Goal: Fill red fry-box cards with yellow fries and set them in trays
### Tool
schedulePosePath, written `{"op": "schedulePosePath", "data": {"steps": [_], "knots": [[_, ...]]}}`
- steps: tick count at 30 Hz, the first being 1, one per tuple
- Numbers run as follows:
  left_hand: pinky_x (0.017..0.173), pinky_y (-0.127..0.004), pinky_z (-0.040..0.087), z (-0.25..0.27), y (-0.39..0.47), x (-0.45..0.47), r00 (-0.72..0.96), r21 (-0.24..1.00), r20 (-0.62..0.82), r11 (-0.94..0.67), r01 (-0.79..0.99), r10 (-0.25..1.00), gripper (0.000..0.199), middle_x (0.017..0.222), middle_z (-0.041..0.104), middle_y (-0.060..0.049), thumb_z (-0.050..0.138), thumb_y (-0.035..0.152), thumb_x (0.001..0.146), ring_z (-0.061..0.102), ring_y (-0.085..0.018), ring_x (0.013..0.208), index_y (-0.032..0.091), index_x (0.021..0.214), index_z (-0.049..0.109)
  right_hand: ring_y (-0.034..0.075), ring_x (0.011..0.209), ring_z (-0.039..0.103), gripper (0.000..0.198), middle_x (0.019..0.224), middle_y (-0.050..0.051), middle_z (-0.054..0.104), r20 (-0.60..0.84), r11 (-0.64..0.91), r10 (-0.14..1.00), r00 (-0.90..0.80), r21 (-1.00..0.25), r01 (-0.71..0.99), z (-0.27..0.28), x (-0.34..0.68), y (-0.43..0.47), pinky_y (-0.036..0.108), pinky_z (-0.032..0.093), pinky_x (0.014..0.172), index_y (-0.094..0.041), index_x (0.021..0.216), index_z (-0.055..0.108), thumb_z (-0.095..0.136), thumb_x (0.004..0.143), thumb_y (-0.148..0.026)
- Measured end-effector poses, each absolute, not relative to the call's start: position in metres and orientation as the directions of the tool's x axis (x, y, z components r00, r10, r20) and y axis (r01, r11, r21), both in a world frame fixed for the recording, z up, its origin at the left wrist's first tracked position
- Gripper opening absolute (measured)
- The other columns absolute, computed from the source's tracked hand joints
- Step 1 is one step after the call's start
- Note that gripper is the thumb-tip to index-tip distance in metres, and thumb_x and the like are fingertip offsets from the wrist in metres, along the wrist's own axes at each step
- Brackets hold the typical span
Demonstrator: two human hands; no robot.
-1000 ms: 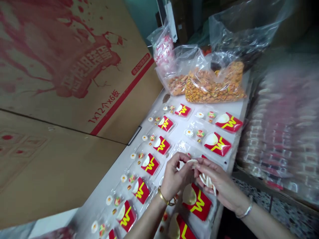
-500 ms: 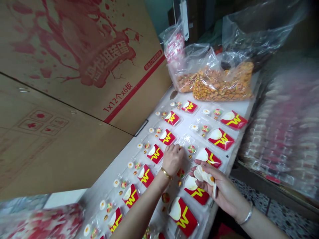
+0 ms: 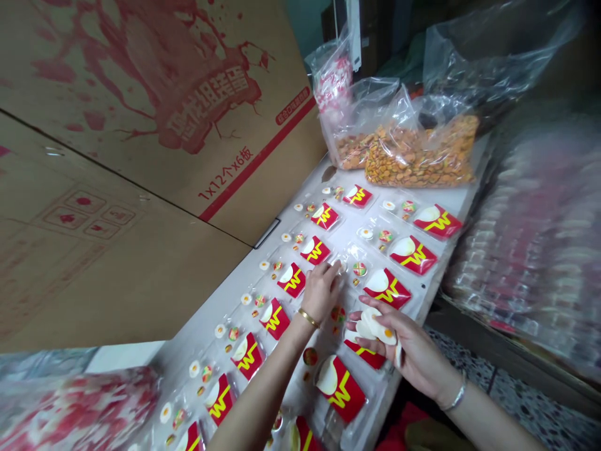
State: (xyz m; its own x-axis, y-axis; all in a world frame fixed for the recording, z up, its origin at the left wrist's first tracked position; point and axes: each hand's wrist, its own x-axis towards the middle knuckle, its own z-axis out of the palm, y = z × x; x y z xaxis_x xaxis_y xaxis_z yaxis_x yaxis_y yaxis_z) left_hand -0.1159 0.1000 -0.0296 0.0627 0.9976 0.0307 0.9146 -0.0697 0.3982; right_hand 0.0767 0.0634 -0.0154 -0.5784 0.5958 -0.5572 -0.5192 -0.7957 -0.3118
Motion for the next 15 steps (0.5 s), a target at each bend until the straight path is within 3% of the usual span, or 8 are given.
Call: {"op": "schedulePosePath", "data": {"steps": [3, 5, 9, 15], "knots": [[0.081, -0.031, 0.043, -0.007, 0.084, -0.108, 0.102, 0.691, -0.06, -0.032, 0.722, 0.993, 0.028, 0.101, 0.059, -0.008, 0.047, 0.033, 0.09, 0.056, -0.018, 0.09, 0.02, 0.113, 0.059, 0.02, 0.093, 0.065, 0.057, 0.106, 0.006, 0.066, -0.541, -0.78, 0.626, -0.563, -0.405, -0.477, -0.012, 0.077, 0.057, 0.035, 0.057, 0.073, -0.026, 0.137, 0.036, 0.056, 0.084, -0.02], [0.078, -0.027, 0.044, 0.009, 0.067, -0.102, 0.202, 0.801, -0.17, 0.016, 0.598, 0.965, 0.023, 0.098, 0.06, -0.006, 0.056, 0.035, 0.085, 0.056, -0.016, 0.086, 0.019, 0.099, 0.063, 0.02, 0.093, 0.064, 0.061, 0.111, 0.005, 0.064, -0.533, -0.774, 0.633, -0.561, -0.452, -0.444, -0.01, 0.078, 0.052, 0.036, 0.057, 0.074, -0.03, 0.139, 0.032, 0.056, 0.084, -0.022], [0.067, -0.023, 0.044, 0.021, 0.029, -0.092, 0.171, 0.86, -0.309, 0.198, 0.47, 0.936, 0.013, 0.085, 0.058, -0.002, 0.062, 0.027, 0.079, 0.053, -0.012, 0.073, 0.017, 0.085, 0.06, 0.019, 0.093, 0.062, 0.063, 0.121, 0.003, 0.059, -0.539, -0.797, 0.595, -0.596, -0.491, -0.351, -0.007, 0.077, 0.039, 0.035, 0.057, 0.073, -0.032, 0.14, 0.031, 0.056, 0.083, -0.023], [0.061, -0.021, 0.041, 0.007, -0.018, -0.082, -0.087, 0.835, -0.312, 0.317, 0.451, 0.946, 0.004, 0.078, 0.058, 0.0, 0.053, 0.019, 0.079, 0.051, -0.011, 0.069, 0.017, 0.081, 0.056, 0.017, 0.091, 0.061, 0.046, 0.12, 0.003, 0.059, -0.53, -0.833, 0.521, -0.669, -0.485, -0.264, -0.009, 0.066, 0.012, 0.028, 0.055, 0.067, -0.027, 0.127, 0.049, 0.057, 0.082, -0.025]]}}
